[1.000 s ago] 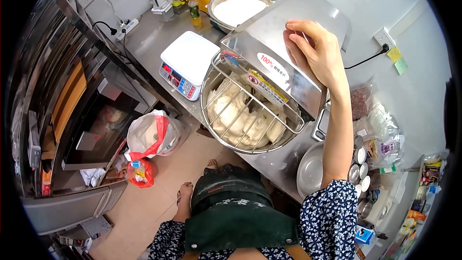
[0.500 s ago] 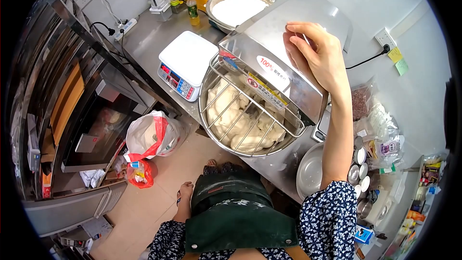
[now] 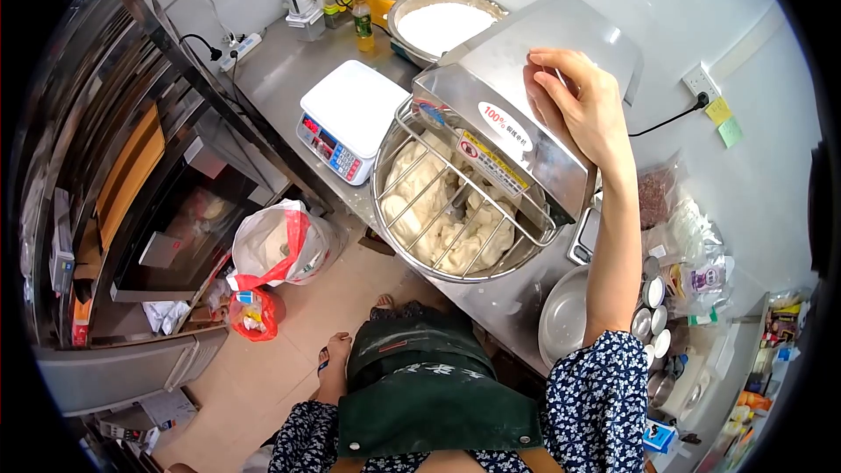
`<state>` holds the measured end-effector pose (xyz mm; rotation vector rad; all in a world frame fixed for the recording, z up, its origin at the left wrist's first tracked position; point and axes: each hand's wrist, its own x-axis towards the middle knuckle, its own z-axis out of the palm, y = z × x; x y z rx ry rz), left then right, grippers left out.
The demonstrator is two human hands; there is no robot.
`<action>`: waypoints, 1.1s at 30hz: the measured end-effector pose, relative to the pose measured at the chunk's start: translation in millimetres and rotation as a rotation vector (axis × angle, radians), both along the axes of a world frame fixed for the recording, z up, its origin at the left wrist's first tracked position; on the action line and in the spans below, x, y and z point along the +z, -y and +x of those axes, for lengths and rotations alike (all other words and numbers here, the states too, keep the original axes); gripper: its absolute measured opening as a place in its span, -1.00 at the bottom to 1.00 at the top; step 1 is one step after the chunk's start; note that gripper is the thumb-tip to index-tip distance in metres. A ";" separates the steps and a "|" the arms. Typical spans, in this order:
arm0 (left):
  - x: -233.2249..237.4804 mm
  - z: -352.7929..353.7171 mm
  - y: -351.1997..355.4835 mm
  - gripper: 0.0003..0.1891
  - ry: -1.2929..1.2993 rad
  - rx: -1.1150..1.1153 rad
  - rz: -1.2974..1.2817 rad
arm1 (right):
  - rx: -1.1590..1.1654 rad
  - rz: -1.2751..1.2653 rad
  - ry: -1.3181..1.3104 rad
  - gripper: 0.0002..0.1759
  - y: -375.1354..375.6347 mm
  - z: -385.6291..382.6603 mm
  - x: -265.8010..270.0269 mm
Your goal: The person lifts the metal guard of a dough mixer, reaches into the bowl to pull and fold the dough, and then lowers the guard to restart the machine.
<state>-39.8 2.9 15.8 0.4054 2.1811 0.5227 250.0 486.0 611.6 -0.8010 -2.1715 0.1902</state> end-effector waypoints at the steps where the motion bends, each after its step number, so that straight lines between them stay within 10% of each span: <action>1: -0.1 0.7 0.8 -0.76 0.018 0.009 -0.005 | -0.006 -0.001 0.002 -0.80 0.0 0.0 -0.2; 33: 22.2 10.0 -1.0 -0.71 0.040 0.009 -0.034 | -0.025 0.028 0.057 -0.76 -2.5 4.5 -2.4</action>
